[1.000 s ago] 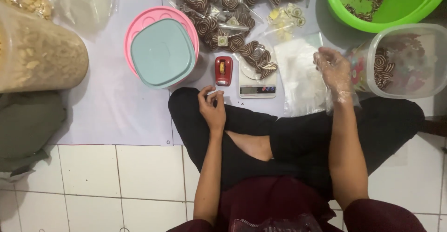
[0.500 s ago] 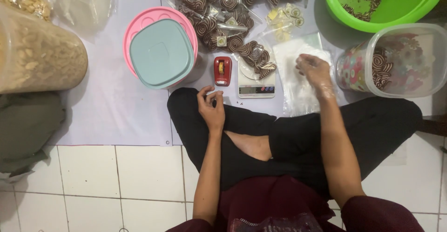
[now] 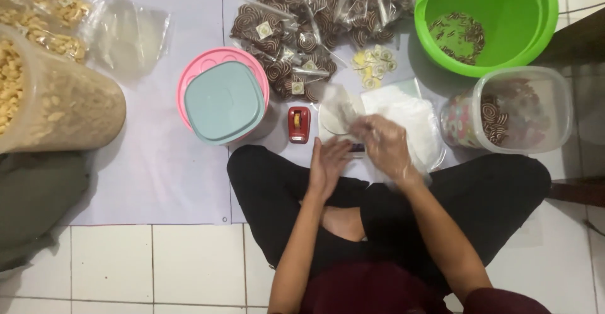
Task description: Packaging cookies into plastic bags, weighing them, and sealing them with tape
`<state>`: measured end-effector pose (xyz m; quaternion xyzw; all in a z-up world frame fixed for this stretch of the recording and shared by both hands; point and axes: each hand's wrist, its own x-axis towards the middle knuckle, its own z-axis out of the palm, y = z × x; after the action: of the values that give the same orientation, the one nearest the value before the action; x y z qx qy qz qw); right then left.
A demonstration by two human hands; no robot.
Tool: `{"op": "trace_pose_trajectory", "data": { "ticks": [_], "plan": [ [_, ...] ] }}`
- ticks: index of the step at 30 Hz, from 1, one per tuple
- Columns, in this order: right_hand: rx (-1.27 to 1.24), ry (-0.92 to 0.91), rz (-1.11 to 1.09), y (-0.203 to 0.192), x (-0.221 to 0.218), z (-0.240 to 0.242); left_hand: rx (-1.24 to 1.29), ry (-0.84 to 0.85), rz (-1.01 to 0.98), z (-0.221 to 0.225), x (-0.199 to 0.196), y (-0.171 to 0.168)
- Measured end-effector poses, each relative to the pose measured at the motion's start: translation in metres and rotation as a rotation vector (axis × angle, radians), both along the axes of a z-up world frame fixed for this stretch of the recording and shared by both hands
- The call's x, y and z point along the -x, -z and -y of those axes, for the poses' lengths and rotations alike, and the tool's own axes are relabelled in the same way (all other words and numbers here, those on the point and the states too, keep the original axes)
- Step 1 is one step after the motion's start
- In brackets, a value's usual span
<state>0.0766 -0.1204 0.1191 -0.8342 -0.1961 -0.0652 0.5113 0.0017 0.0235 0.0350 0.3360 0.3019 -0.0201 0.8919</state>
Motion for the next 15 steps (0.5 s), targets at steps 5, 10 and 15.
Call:
{"op": "trace_pose_trajectory", "data": {
  "ticks": [5, 10, 15],
  "plan": [
    [-0.057, -0.014, 0.057, -0.047, 0.053, -0.006, 0.404, 0.047, 0.035, 0.020, -0.009, -0.029],
    [0.007, -0.041, -0.160, -0.081, 0.049, 0.052, 0.233, 0.025, -0.044, 0.009, 0.001, 0.082],
    [0.289, 0.281, 0.165, -0.045, -0.024, 0.188, 0.324, -0.010, -0.078, 0.005, -0.001, 0.031]
  ]
}}
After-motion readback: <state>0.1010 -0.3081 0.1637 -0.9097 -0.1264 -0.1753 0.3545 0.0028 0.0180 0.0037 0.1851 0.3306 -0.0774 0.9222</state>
